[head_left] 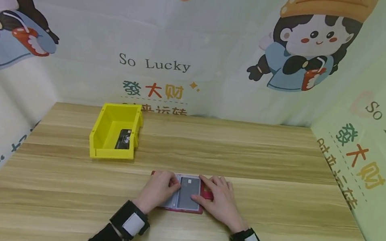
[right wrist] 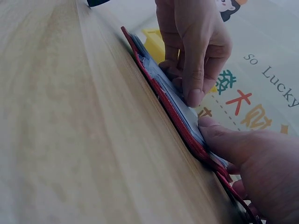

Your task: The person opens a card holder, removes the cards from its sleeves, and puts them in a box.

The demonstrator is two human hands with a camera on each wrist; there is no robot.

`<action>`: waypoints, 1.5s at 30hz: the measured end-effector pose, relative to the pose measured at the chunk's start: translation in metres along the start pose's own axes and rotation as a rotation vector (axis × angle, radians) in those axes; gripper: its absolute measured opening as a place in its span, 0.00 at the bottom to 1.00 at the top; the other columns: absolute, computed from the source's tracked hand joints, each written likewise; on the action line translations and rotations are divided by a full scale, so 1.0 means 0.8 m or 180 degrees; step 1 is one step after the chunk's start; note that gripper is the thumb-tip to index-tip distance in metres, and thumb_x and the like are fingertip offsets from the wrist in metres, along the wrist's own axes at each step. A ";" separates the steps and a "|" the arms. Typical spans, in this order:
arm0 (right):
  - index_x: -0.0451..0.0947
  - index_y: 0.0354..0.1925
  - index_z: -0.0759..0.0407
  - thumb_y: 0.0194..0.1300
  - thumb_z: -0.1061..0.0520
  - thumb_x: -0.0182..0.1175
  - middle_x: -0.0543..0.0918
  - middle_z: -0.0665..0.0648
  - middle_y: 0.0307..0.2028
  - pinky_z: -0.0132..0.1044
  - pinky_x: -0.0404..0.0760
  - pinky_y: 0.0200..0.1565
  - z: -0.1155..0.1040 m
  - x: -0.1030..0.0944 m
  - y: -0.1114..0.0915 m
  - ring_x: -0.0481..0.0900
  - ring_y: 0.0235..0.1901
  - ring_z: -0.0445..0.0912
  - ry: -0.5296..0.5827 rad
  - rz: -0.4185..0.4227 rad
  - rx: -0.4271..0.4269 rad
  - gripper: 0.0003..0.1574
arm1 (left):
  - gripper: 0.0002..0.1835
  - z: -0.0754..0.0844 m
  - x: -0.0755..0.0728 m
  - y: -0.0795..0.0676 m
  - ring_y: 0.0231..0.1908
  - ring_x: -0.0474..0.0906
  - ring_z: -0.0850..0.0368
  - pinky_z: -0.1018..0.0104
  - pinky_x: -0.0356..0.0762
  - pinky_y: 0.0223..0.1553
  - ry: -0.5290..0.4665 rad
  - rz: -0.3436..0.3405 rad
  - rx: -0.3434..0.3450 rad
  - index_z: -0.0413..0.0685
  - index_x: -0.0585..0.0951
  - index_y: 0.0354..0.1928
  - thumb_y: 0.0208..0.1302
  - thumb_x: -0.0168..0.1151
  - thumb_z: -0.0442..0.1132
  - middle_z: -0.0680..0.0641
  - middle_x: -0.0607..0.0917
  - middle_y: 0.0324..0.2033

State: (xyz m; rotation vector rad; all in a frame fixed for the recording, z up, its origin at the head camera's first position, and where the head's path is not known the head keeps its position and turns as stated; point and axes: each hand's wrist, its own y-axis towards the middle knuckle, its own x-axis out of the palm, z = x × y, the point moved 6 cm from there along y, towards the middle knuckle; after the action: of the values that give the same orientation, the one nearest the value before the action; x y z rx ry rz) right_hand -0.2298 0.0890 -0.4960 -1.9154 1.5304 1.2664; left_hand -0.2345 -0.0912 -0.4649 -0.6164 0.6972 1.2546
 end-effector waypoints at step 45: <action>0.77 0.66 0.51 0.58 0.37 0.71 0.72 0.47 0.34 0.40 0.57 0.46 -0.002 0.001 -0.001 0.64 0.38 0.43 -0.0099 -0.0002 -0.0023 0.42 | 0.13 -0.009 0.002 0.007 0.17 0.62 0.63 0.72 0.55 0.20 -0.0342 -0.0149 -0.0126 0.43 0.85 0.24 0.68 0.65 0.38 0.56 0.68 0.14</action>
State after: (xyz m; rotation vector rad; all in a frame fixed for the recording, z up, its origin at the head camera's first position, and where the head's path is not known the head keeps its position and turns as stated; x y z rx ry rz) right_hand -0.2285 0.0875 -0.4963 -1.8914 1.5117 1.2973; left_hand -0.2407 -0.0950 -0.4710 -0.5902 0.5671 1.2510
